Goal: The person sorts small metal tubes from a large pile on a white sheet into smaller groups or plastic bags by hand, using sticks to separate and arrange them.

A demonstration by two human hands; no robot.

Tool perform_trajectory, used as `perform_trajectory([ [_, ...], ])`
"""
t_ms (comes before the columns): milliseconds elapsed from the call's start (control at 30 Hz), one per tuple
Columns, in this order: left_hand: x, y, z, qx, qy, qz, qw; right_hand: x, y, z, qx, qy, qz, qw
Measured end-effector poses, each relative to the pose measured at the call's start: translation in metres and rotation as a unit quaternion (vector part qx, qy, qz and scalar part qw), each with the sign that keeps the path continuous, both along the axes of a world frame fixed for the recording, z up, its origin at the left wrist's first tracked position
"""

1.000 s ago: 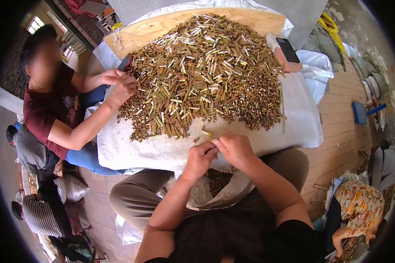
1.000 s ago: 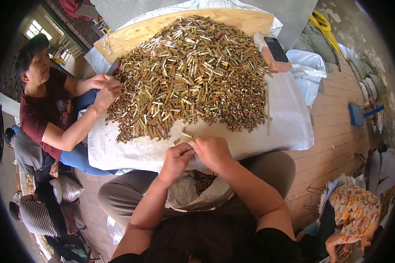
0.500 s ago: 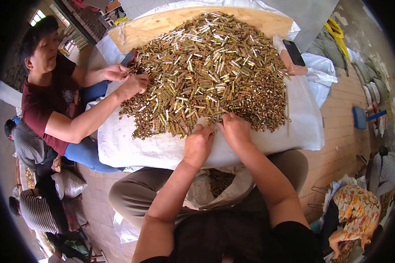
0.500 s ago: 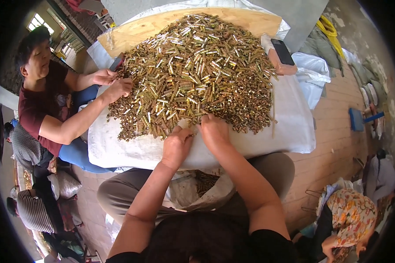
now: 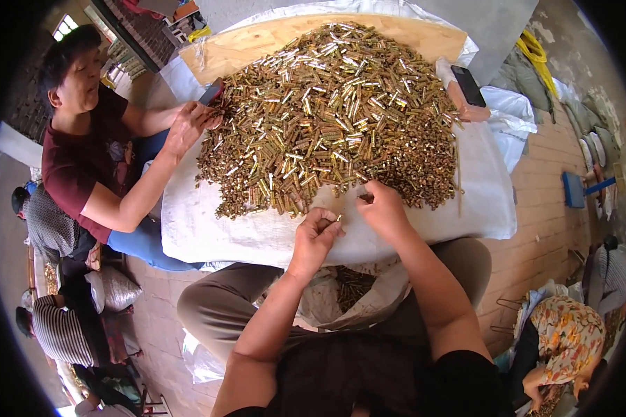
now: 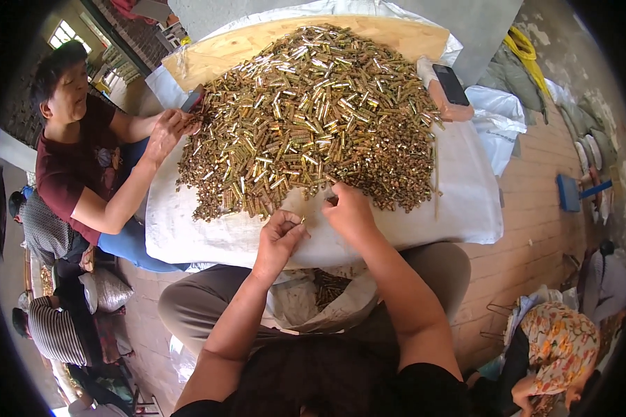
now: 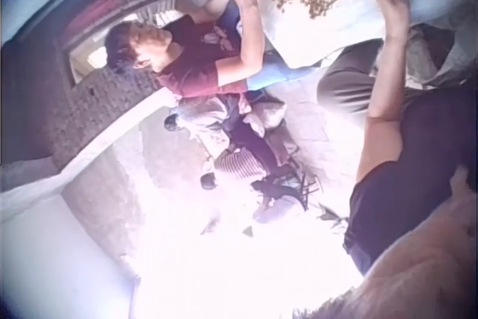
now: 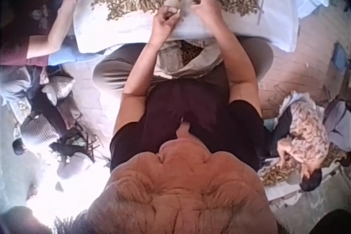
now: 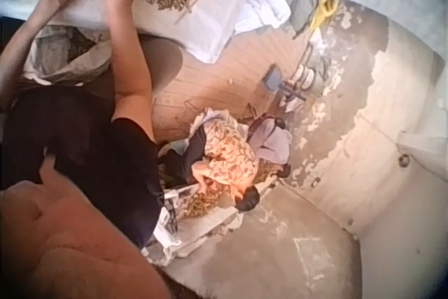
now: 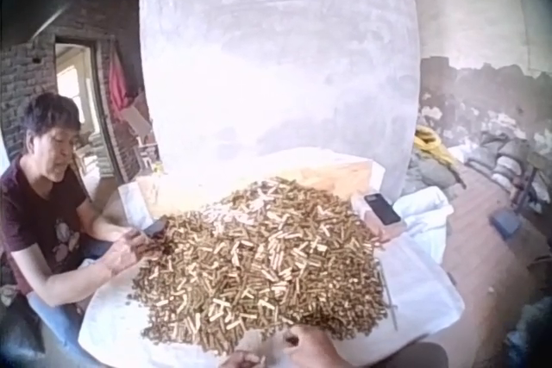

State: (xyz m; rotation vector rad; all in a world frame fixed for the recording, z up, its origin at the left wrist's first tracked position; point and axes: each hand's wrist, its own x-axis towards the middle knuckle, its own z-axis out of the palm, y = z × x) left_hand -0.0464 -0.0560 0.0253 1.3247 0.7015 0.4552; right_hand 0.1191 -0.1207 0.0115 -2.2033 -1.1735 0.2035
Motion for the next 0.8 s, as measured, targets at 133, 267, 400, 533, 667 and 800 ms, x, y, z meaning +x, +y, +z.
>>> perform_trajectory([
  [133, 0.003, -0.008, 0.001, 0.003, -0.026, 0.012, 1.0, -0.002, -0.013, 0.013, 0.056, 0.36, 0.039, 0.93],
  [267, 0.009, -0.014, 0.004, -0.023, -0.029, 0.003, 0.999, -0.005, -0.026, 0.018, 0.115, 0.496, 0.095, 0.856],
  [400, 0.011, -0.017, 0.006, -0.034, -0.042, 0.008, 0.999, 0.0, -0.032, 0.028, 0.076, 0.494, 0.125, 0.857],
  [533, 0.011, -0.019, 0.007, -0.031, -0.046, 0.009, 0.998, -0.003, -0.035, 0.028, 0.076, 0.521, 0.122, 0.841],
  [667, 0.014, -0.024, 0.012, -0.012, -0.047, 0.025, 0.999, -0.005, -0.037, 0.029, 0.107, 0.546, 0.096, 0.826],
  [800, 0.013, -0.025, 0.011, -0.011, -0.044, 0.023, 0.999, -0.005, -0.038, 0.032, 0.083, 0.537, 0.097, 0.834],
])
